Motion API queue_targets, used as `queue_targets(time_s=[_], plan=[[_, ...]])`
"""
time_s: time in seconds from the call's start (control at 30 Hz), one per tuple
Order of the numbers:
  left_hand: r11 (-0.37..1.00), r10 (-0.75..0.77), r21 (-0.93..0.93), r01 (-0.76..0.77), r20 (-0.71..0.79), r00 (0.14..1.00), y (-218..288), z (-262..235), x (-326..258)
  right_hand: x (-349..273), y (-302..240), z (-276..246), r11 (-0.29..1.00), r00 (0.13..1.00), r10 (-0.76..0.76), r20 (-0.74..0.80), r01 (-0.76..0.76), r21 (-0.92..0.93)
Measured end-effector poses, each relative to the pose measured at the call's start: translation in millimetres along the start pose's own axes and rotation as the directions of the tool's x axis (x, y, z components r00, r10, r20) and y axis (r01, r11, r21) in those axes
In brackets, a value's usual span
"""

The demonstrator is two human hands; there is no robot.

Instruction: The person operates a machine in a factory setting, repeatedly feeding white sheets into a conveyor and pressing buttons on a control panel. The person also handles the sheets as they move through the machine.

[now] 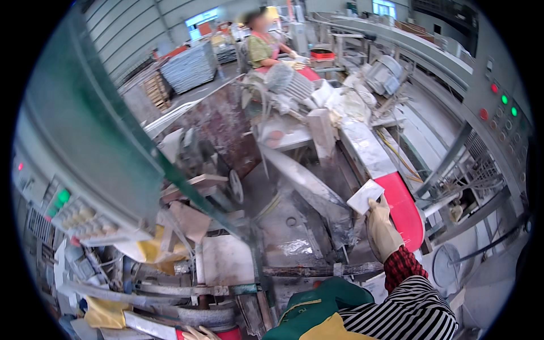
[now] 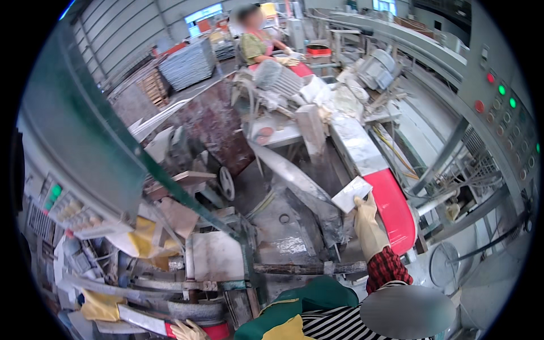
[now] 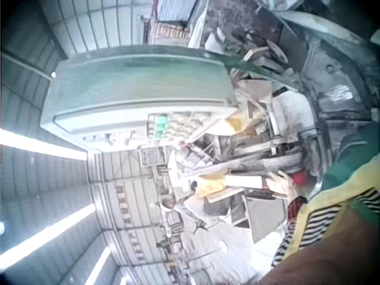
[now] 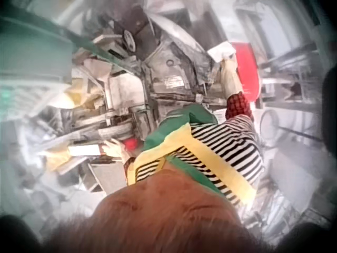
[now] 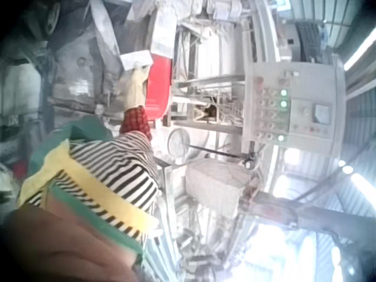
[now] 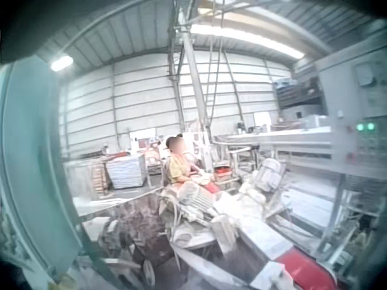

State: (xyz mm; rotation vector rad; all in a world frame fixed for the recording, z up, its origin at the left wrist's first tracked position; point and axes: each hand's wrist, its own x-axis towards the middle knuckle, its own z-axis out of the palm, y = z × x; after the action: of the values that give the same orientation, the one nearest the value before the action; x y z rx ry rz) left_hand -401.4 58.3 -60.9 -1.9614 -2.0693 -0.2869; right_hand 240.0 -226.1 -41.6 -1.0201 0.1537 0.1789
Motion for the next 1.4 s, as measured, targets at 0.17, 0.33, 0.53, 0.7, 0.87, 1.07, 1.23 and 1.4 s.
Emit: queue_targets(time_s=[0.17, 0.33, 0.53, 0.7, 0.87, 1.07, 1.23, 1.4], plan=[[1.000, -0.027, 0.017, 0.026, 0.100, 0.995, -0.6, 13.9, 6.5, 53.9, -40.5, -28.7, 0.998, 0.932, -0.031, -0.361, 0.011, -0.059], [0.998, 0.046, -0.053, -0.040, 0.120, 0.992, 8.7, -8.4, 4.3, 117.9, -20.3, -65.9, 0.998, 0.899, -0.060, -0.434, 0.042, -0.051], [0.990, 0.140, -0.039, -0.136, 0.147, 0.979, -22.0, 20.1, 11.6, 161.3, -3.9, -87.2, 0.994, 0.891, -0.074, -0.448, 0.033, -0.100], [0.998, 0.053, -0.051, -0.040, 0.278, 0.959, -5.9, 10.2, 15.8, 162.4, -7.6, -107.6, 0.998, 0.925, -0.036, -0.378, 0.012, -0.066], [0.999, 0.031, 0.032, -0.031, 0.003, 1.000, 22.5, -15.3, -13.6, 124.7, -12.4, -82.6, 0.971, 0.893, -0.133, -0.431, 0.029, -0.239], [0.945, 0.143, -0.221, -0.241, -0.385, 0.912, 37.1, -26.8, -1.2, 199.9, 28.0, -151.4, 0.986, 0.969, 0.112, -0.222, -0.082, 0.142], [0.767, 0.407, -0.433, -0.474, -0.244, 0.880, 3.6, -30.7, 53.6, 177.0, 94.8, -106.4, 0.930, 0.990, -0.075, 0.117, 0.112, -0.350], [0.686, 0.515, -0.434, -0.584, -0.279, 0.811, -9.6, -32.5, 91.4, -5.7, 181.2, 62.5, 0.839, 0.683, 0.544, 0.487, -0.440, -0.320]])
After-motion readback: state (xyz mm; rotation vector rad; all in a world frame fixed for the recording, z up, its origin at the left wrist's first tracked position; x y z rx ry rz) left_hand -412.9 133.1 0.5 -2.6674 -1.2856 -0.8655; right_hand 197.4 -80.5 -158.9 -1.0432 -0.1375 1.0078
